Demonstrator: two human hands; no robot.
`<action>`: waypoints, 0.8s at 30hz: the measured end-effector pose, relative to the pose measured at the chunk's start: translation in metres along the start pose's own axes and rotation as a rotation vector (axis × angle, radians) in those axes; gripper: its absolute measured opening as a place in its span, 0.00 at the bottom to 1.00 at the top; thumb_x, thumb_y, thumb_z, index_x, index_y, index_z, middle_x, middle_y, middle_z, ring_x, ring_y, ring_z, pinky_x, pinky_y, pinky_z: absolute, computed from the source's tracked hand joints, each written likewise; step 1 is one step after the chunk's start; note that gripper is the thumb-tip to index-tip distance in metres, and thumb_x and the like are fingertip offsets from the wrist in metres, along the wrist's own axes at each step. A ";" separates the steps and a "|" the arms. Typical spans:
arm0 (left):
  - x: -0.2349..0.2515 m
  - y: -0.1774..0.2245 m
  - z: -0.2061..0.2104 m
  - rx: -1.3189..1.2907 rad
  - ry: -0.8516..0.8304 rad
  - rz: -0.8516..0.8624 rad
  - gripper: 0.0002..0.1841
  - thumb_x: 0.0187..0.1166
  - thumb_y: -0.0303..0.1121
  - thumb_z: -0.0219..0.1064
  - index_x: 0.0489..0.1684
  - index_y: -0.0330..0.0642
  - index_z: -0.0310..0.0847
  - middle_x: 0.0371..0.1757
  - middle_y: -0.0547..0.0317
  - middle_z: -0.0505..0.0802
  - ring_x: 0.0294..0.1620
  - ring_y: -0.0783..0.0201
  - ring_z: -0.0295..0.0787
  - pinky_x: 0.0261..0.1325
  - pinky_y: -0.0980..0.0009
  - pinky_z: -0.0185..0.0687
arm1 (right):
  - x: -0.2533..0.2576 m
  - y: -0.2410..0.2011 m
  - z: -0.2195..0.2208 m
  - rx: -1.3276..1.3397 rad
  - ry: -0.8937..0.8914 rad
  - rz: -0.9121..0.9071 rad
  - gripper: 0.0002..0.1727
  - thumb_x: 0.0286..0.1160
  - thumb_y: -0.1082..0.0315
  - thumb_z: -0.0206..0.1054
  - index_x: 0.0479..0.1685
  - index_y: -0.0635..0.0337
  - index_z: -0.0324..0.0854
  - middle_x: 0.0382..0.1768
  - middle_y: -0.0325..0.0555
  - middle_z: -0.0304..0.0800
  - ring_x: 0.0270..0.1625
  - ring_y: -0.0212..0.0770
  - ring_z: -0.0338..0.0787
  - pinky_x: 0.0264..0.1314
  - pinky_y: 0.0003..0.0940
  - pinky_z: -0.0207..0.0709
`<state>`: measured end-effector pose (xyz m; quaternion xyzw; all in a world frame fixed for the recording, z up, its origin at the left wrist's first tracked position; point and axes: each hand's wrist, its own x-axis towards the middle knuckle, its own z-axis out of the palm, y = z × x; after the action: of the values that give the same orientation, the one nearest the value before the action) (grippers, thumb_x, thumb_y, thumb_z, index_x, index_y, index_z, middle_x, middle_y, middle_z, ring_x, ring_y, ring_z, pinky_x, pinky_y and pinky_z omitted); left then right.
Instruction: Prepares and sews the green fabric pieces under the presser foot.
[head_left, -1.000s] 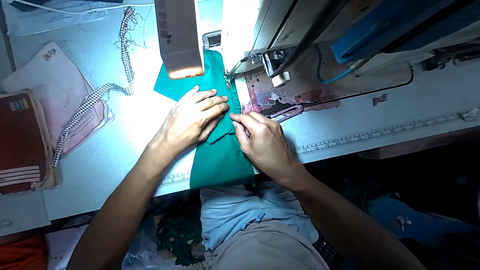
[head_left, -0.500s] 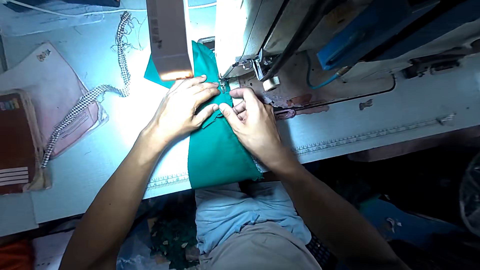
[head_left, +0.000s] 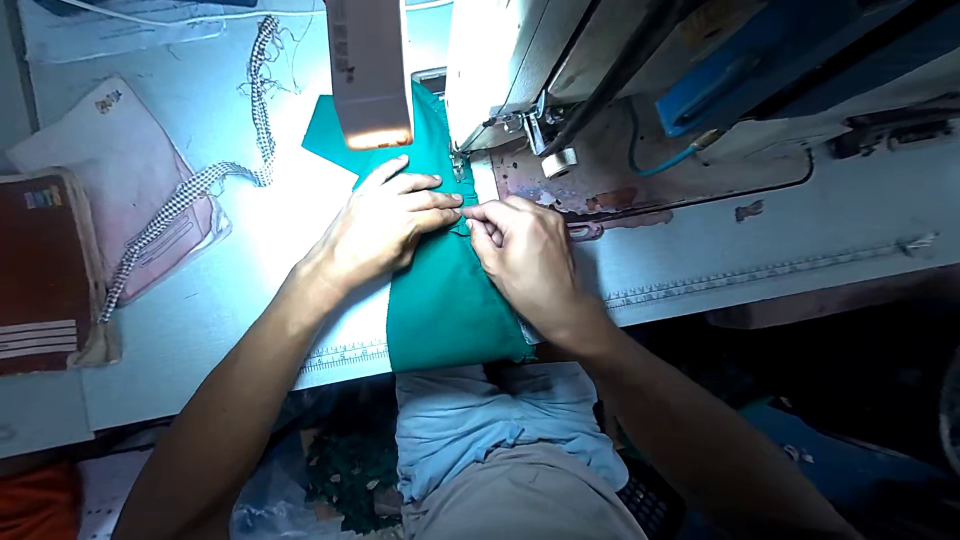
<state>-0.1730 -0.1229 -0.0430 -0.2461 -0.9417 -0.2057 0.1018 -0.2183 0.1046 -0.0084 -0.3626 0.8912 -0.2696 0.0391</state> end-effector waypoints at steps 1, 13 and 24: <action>-0.002 0.002 0.001 0.000 0.001 -0.015 0.23 0.80 0.22 0.54 0.64 0.52 0.91 0.71 0.63 0.91 0.81 0.52 0.79 0.90 0.43 0.55 | -0.001 0.001 0.005 -0.063 0.017 -0.029 0.12 0.82 0.69 0.65 0.55 0.57 0.91 0.41 0.50 0.87 0.42 0.47 0.88 0.41 0.41 0.82; 0.000 -0.012 0.001 0.022 -0.015 -0.101 0.24 0.83 0.27 0.53 0.70 0.60 0.87 0.75 0.70 0.89 0.85 0.55 0.74 0.88 0.40 0.56 | 0.011 0.017 0.007 -0.243 0.003 -0.134 0.20 0.83 0.67 0.60 0.69 0.48 0.88 0.51 0.52 0.85 0.58 0.56 0.81 0.53 0.50 0.74; 0.011 -0.029 -0.007 0.020 0.008 -0.087 0.22 0.82 0.26 0.53 0.67 0.55 0.89 0.71 0.67 0.91 0.82 0.55 0.78 0.88 0.42 0.58 | 0.016 0.022 0.018 -0.304 0.060 -0.144 0.20 0.83 0.66 0.60 0.70 0.47 0.87 0.51 0.52 0.87 0.59 0.58 0.83 0.53 0.53 0.74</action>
<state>-0.1960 -0.1443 -0.0430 -0.2031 -0.9531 -0.2012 0.0989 -0.2388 0.0984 -0.0328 -0.4192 0.8942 -0.1445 -0.0623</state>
